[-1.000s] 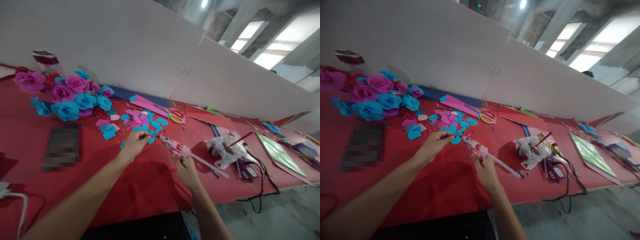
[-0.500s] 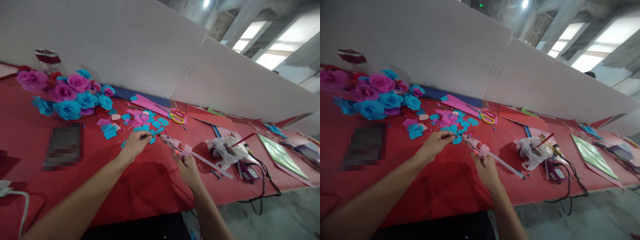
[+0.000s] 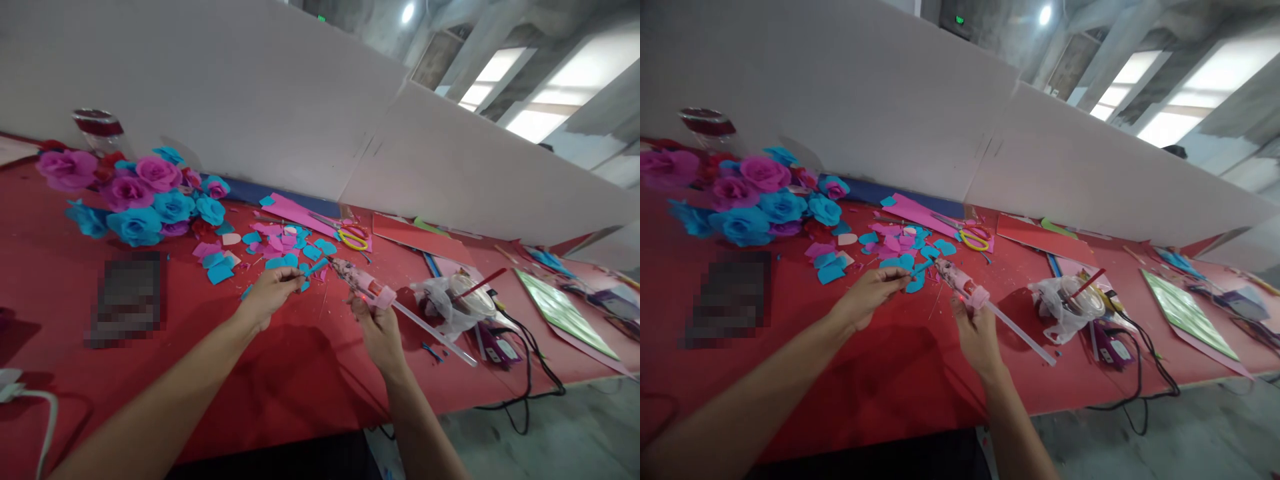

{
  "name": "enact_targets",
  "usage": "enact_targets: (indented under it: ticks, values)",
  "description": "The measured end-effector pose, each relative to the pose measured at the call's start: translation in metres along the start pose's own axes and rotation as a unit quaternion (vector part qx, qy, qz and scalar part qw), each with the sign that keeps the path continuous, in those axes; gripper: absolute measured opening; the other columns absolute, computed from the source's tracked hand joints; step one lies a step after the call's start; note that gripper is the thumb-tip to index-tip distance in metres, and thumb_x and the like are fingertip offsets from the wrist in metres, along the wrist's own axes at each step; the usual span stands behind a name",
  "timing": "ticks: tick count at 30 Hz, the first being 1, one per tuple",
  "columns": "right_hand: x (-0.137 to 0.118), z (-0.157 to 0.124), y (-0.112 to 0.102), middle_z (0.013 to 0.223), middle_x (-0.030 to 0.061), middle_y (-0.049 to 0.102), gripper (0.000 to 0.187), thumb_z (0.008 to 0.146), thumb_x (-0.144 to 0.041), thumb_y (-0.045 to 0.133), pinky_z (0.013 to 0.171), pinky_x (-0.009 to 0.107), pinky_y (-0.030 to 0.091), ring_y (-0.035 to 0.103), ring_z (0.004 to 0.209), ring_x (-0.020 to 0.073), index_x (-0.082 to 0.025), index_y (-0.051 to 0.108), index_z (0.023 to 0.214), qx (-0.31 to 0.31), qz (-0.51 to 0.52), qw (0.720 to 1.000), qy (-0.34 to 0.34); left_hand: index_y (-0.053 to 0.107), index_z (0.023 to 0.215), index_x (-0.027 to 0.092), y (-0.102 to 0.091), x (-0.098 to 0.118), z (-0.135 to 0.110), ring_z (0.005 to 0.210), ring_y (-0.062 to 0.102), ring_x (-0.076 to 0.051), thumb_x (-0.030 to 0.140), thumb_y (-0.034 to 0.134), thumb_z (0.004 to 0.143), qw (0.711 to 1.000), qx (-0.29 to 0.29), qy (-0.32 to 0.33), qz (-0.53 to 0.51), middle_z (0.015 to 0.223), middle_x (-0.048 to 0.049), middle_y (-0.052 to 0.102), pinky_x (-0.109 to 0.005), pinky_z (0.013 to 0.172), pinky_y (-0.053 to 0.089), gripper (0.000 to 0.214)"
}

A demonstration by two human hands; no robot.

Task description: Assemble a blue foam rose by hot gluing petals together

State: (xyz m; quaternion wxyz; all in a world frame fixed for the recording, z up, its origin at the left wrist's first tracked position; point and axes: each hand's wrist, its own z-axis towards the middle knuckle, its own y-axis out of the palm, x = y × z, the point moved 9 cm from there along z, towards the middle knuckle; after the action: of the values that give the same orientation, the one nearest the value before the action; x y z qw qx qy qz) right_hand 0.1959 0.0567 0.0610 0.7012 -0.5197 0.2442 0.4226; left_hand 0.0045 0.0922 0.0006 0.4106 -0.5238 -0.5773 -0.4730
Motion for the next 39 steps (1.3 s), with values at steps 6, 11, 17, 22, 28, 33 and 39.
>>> enact_targets:
  ticks: [6,11,17,22,28,33,39]
  values:
    - [0.029,0.015,-0.022,0.090,0.0111,0.062,0.030,0.091,-0.031,0.040,0.072,0.035,0.046,0.057,0.077,0.0225,-0.013,0.055,0.109,0.010,-0.277,0.959,-0.055,0.063,0.074,0.019,0.006,0.003,-0.002,0.049,0.040,-0.005,0.030,0.073,0.066,0.983,-0.057,-0.025,-0.171,0.073,0.0012,0.061,-0.023,0.050,0.030,0.017]
    - [0.081,0.033,-0.015,0.106,0.0195,0.060,0.036,0.081,-0.005,0.041,0.081,0.040,0.043,0.057,0.095,0.0291,-0.007,0.054,0.114,-0.130,-0.547,0.826,-0.043,0.065,0.070,0.018,-0.001,0.014,-0.001,0.074,0.054,-0.012,0.022,0.076,0.064,0.961,-0.040,0.018,-0.274,0.083,-0.0016,0.063,-0.028,0.070,0.042,0.013]
    - [0.094,0.039,-0.019,0.124,0.0208,0.055,0.054,0.077,0.000,0.040,0.086,0.047,0.041,0.051,0.111,0.0337,-0.007,0.046,0.131,-0.167,-0.585,0.794,0.021,0.071,0.064,0.017,-0.012,0.030,-0.002,0.078,0.054,-0.015,0.020,0.080,0.055,0.960,-0.005,0.104,-0.260,0.076,-0.0030,0.065,-0.029,0.073,0.039,0.013]
    - [0.026,0.041,-0.014,0.124,0.0132,0.059,0.042,0.082,-0.009,0.046,0.090,0.045,0.040,0.052,0.112,0.0314,-0.017,0.058,0.121,-0.042,-0.463,0.885,-0.018,0.071,0.063,0.018,-0.019,0.028,0.002,0.075,0.055,-0.013,0.019,0.082,0.054,0.957,0.024,0.111,-0.268,0.074,-0.0014,0.066,-0.027,0.070,0.040,0.014]
    - [-0.022,0.048,0.037,0.090,0.0020,0.074,0.022,0.086,-0.023,0.049,0.071,0.027,0.047,0.067,0.079,0.0184,-0.024,0.070,0.091,-0.045,-0.206,0.977,-0.015,0.067,0.067,0.018,-0.071,0.026,0.014,0.056,0.050,-0.004,0.015,0.078,0.061,0.916,0.134,0.116,-0.361,0.071,0.0030,0.063,-0.019,0.056,0.039,0.013]
    - [-0.005,0.071,0.090,0.099,0.0045,0.073,0.027,0.078,-0.012,0.053,0.077,0.026,0.046,0.067,0.091,0.0195,-0.023,0.072,0.093,-0.132,-0.244,0.960,0.036,0.065,0.073,0.019,-0.132,0.042,0.005,0.053,0.049,-0.004,0.018,0.075,0.065,0.889,0.258,0.188,-0.329,0.064,0.0044,0.057,-0.016,0.052,0.038,0.013]
    - [-0.002,0.094,0.144,0.100,0.0093,0.071,0.019,0.080,-0.019,0.055,0.082,0.031,0.044,0.063,0.097,0.0232,-0.020,0.072,0.090,-0.168,-0.278,0.945,0.041,0.060,0.071,0.019,-0.156,0.063,-0.009,0.053,0.047,-0.006,0.022,0.073,0.070,0.859,0.274,0.291,-0.321,0.064,0.0049,0.055,-0.020,0.054,0.041,0.013]
